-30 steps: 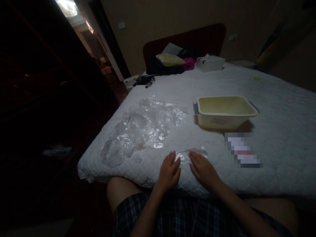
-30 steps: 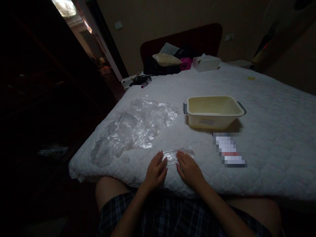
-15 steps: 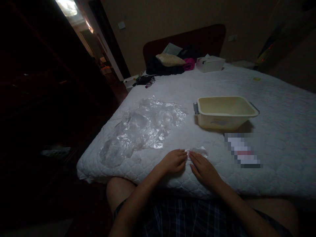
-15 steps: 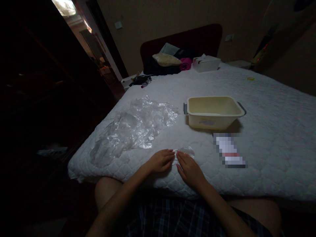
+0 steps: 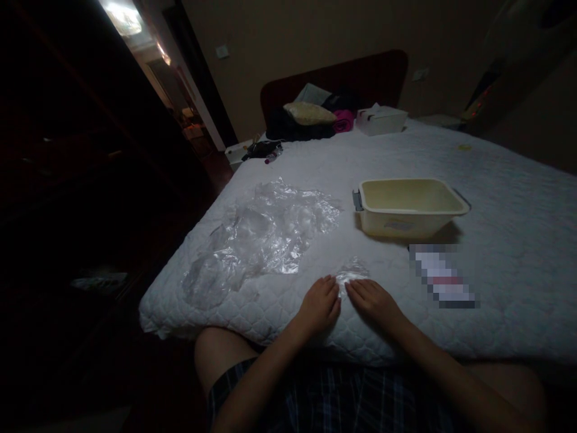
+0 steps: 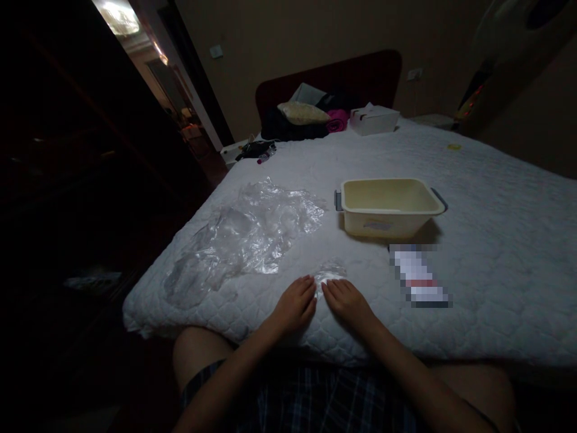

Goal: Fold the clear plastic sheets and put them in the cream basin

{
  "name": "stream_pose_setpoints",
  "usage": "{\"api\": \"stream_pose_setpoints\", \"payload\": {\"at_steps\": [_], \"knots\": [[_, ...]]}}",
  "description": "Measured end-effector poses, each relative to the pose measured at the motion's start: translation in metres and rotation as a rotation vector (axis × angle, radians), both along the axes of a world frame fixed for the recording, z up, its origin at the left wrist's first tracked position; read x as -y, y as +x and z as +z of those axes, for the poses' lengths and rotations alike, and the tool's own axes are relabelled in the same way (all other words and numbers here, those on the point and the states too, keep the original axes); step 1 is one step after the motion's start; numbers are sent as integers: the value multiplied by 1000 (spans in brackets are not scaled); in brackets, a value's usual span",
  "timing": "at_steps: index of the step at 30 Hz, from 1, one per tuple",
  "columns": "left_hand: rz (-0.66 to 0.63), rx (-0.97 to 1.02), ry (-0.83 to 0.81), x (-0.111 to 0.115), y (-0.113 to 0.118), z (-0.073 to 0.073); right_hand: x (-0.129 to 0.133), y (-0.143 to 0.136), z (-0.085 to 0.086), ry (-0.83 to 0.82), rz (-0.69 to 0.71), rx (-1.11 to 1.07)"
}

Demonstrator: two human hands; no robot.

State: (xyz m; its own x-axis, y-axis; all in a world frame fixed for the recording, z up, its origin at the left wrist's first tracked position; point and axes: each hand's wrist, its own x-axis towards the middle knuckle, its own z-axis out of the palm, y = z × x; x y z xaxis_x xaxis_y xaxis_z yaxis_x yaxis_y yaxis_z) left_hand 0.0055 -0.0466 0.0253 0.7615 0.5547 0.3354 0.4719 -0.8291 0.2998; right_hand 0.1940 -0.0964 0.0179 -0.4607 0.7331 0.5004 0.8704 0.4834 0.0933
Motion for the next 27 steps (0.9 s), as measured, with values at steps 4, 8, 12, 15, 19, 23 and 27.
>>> {"api": "stream_pose_setpoints", "payload": {"at_steps": [4, 8, 12, 15, 19, 23, 27], "knots": [[20, 92, -63, 14, -12, 2, -19, 8, 1, -57, 55, -71], [-13, 142, -49, 16, -34, -3, -35, 20, -4, -141, 127, -283], [-50, 146, 121, -3, -42, -11, -42, 25, -7, -180, 176, -419], [-84, 114, 181, -21, -31, -14, -41, 23, -8, -189, 150, -465], [-99, 132, 145, -33, -12, -20, -38, 21, -10, -160, 111, -452], [-77, 143, 171, -32, -6, -25, -30, 20, -12, -83, 32, -449], [-70, 113, 221, -28, -7, -22, -16, 17, -13, -83, 51, -451]]}}
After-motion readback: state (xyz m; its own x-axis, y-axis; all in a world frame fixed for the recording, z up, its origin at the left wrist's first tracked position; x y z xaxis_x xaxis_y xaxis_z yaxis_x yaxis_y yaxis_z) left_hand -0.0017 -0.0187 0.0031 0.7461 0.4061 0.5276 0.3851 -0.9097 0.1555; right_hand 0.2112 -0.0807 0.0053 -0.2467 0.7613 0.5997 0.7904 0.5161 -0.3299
